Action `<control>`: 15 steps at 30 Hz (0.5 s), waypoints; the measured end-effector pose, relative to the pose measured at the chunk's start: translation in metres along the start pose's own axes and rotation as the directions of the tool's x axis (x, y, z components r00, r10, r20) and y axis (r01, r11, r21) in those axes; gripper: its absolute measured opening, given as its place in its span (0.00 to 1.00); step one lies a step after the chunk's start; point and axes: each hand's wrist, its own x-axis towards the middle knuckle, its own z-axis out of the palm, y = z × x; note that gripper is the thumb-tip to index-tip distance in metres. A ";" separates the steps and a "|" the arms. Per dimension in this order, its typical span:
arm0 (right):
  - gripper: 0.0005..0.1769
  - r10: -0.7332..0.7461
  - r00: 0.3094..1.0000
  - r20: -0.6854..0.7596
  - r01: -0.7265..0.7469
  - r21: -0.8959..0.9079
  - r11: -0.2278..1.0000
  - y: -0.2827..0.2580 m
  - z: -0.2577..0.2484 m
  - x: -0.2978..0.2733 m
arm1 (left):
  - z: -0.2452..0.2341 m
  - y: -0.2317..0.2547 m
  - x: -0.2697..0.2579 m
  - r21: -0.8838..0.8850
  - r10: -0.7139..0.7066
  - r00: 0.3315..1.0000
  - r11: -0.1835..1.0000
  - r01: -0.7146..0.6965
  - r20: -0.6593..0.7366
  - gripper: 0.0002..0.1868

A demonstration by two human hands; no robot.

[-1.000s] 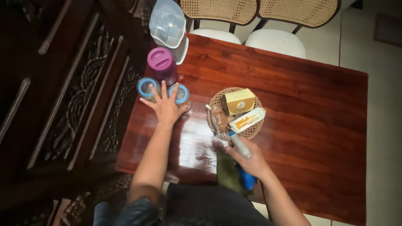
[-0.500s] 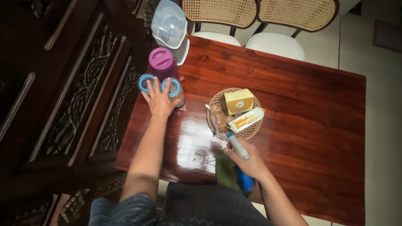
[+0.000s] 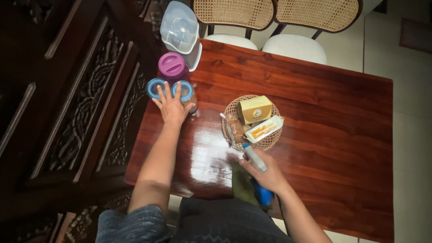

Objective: Spraying a wooden dining table with cleaner and wiping it down with a cloth.

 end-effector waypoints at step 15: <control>0.11 -0.092 0.992 -0.082 0.079 -0.157 0.984 0.009 -0.017 -0.019 | 0.078 0.083 -0.108 -0.500 -0.091 0.996 0.864 0.067 -0.024 0.30</control>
